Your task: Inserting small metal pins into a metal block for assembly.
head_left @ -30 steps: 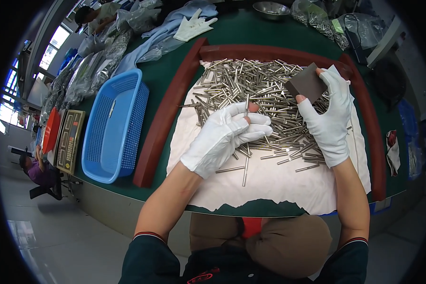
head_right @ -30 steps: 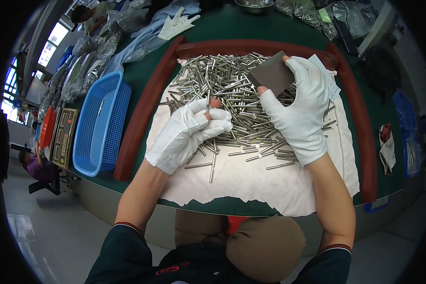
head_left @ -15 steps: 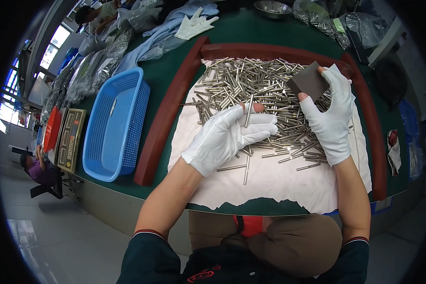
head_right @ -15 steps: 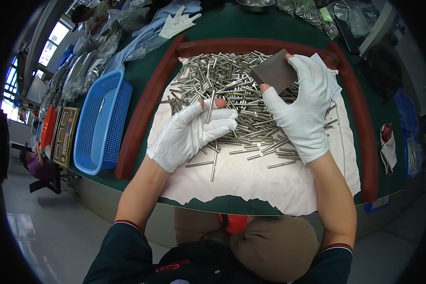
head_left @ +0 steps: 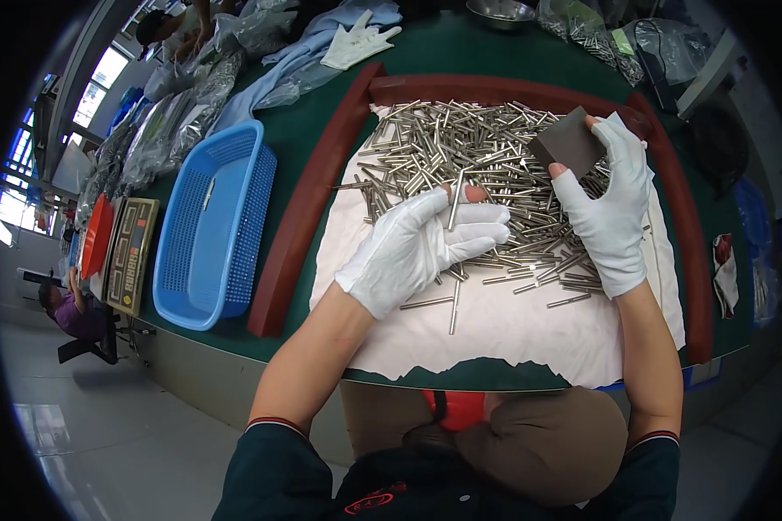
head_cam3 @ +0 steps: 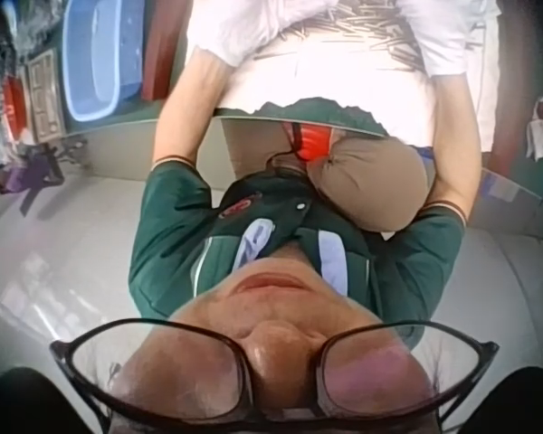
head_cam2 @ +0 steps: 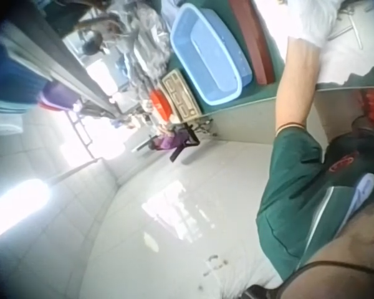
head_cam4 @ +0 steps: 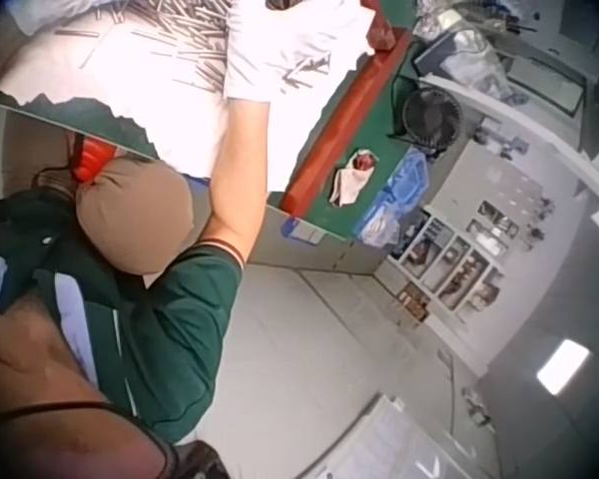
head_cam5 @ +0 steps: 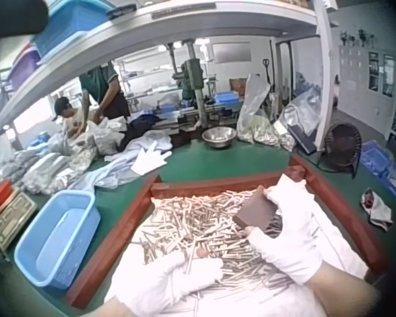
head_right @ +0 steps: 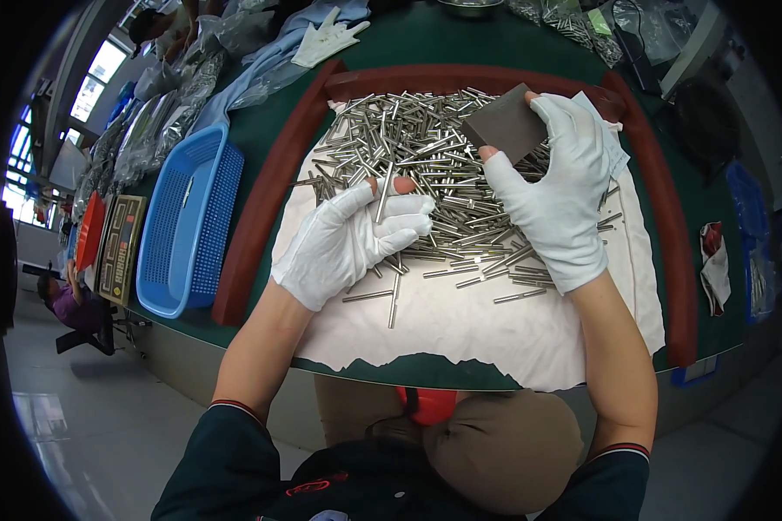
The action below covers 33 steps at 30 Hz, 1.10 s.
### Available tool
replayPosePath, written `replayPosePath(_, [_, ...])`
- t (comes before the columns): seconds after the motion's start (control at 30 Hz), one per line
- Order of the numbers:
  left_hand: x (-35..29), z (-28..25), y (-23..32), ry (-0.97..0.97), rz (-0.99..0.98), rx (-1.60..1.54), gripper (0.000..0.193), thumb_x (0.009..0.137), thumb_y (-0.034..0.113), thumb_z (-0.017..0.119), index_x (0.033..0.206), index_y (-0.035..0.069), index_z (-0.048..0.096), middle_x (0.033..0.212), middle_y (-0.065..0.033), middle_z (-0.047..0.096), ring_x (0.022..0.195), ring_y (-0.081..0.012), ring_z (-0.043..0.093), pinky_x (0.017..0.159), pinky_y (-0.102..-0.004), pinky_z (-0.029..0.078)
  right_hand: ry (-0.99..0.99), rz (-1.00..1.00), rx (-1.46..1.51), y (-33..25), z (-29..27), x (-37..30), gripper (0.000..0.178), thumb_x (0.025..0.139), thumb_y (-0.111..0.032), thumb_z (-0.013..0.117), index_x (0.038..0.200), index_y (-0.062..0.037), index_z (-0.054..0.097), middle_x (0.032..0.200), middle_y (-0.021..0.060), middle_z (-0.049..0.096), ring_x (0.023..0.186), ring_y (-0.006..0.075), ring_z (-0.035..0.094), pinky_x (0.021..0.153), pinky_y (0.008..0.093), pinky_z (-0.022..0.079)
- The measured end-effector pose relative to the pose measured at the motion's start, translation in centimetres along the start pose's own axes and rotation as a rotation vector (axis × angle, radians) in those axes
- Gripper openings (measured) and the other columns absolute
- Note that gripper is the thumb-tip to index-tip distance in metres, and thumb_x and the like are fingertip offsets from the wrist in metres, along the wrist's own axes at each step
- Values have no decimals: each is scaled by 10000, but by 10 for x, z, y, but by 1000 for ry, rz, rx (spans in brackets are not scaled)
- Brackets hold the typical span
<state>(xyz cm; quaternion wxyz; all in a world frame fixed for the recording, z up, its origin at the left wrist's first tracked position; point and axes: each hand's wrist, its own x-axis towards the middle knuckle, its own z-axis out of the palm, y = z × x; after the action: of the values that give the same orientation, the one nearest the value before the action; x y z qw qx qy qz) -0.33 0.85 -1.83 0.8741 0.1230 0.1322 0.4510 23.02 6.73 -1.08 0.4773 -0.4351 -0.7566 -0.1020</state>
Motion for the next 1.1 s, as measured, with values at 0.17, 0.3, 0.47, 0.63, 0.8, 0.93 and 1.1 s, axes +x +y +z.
replayPosePath(0.17, [-2, 5, 2, 158, 107, 369, 306, 1014, 180, 360, 1148, -68, 479, 818, -150, 615, 655, -205, 600, 562, -264, 499, 2, 6, 0, 0, 0, 1, 537, 663, -244, 780, 1114, -43, 569, 1069, 108, 587, 993, 283, 546, 876, 389, 413])
replayPosePath(0.3, [-17, 28, 22, 340, 551, 827, 299, 1020, 285, 389, 949, 39, 544, 507, 32, 345, 443, -58, 286, 441, -208, 228, -5, 25, 12, 1, -1, 0, 540, 670, -253, 779, 1124, -46, 570, 1070, 110, 585, 991, 280, 547, 875, 386, 413])
replayPosePath(0.47, [-60, 31, 71, 883, 1161, 1595, 263, 1005, 244, 455, 977, 34, 610, 577, 25, 458, 480, -29, 349, 438, -187, 259, 0, 38, -13, -1, -1, 1, 538, 676, -262, 778, 1122, -46, 571, 1088, 112, 579, 1010, 281, 544, 882, 385, 414])
replayPosePath(0.63, [-96, 13, 102, 1371, 1245, 1787, 229, 924, 53, 477, 1094, -9, 615, 711, -14, 579, 600, -52, 501, 563, -199, 412, -5, 64, 41, 5, -4, 2, 527, 672, -212, 784, 1122, -43, 569, 1100, 106, 581, 1049, 291, 543, 925, 393, 405])
replayPosePath(0.8, [-127, -5, 119, 1605, 858, 2214, 334, 868, 32, 450, 1166, 10, 600, 817, -113, 657, 751, -215, 639, 731, -312, 482, -3, 51, 36, 5, 1, 1, 529, 671, -221, 792, 1117, -45, 567, 1090, 106, 583, 1053, 283, 543, 932, 391, 402])
replayPosePath(0.93, [-123, -1, 111, 1705, 579, 2147, 381, 855, 33, 445, 1206, 54, 592, 914, -125, 673, 848, -271, 648, 802, -352, 478, -16, 48, 46, 5, 1, 1, 520, 680, -216, 789, 1116, -40, 566, 1099, 111, 580, 1059, 292, 537, 934, 394, 405])
replayPosePath(1.1, [-109, -6, 108, 1655, 582, 2247, 332, 860, 116, 504, 1165, 57, 620, 958, -177, 670, 885, -324, 647, 813, -393, 485, -19, 70, 70, 3, -3, 1, 519, 683, -179, 790, 1130, -34, 569, 1108, 114, 576, 1057, 279, 539, 913, 368, 436])
